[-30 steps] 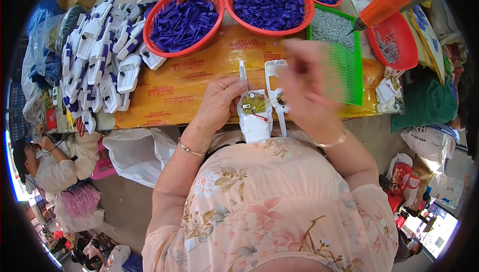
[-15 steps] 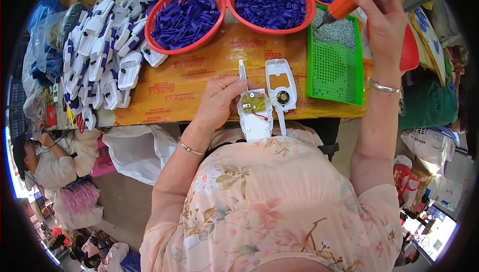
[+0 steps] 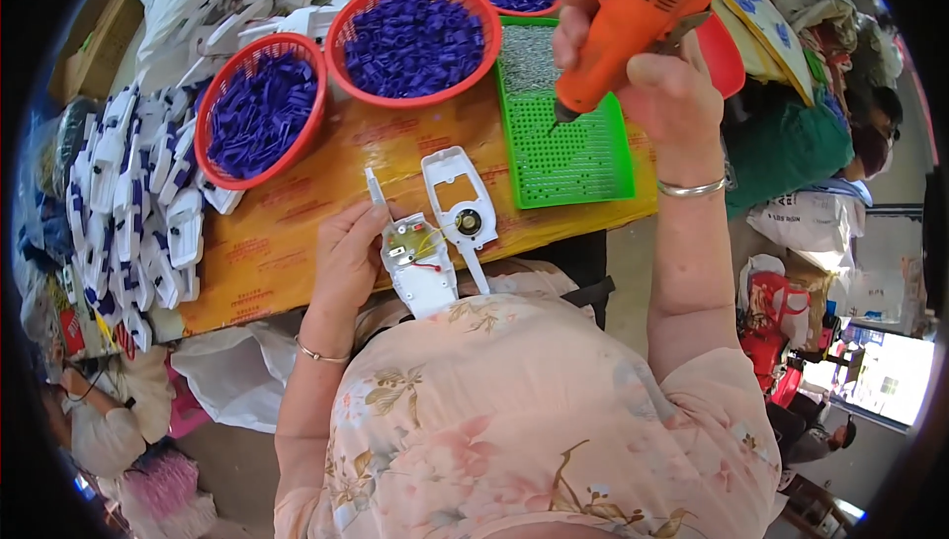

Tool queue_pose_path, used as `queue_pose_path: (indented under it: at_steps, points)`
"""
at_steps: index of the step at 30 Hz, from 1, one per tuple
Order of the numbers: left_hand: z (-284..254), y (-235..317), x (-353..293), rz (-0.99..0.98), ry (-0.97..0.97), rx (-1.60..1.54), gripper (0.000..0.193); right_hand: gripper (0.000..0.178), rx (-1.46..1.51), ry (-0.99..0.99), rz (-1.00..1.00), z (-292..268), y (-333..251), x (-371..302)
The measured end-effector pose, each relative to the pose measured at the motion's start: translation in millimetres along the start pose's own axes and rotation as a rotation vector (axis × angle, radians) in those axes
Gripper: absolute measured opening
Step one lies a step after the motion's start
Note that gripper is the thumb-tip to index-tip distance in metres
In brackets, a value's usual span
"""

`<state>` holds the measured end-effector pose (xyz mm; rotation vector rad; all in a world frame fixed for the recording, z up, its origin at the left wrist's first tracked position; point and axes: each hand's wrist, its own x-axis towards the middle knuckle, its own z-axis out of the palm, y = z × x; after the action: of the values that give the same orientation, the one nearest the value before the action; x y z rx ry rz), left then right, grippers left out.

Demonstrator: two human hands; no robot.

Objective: Assemble the internal mechanisms and outer plastic casing of a toy gun at a factory workbench.

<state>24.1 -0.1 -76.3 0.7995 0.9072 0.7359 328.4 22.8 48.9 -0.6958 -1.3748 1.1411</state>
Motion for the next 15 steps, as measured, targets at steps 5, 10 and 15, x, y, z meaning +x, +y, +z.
queue_pose_path:
  at_steps: [5,10,15]
  points:
    - [2.1,-2.1,5.6,0.025,0.019,-0.025,0.022,0.031,-0.087,0.084,0.02,6.3,-2.3,-19.7]
    - [3.8,-3.8,8.9,0.043,0.036,-0.036,0.022,0.057,-0.062,0.027,-0.054,-14.6,10.6,-29.7]
    - [6.6,-3.5,7.2,0.082,0.036,-0.009,0.022,0.053,-0.046,0.188,-0.153,6.3,31.6,-38.3]
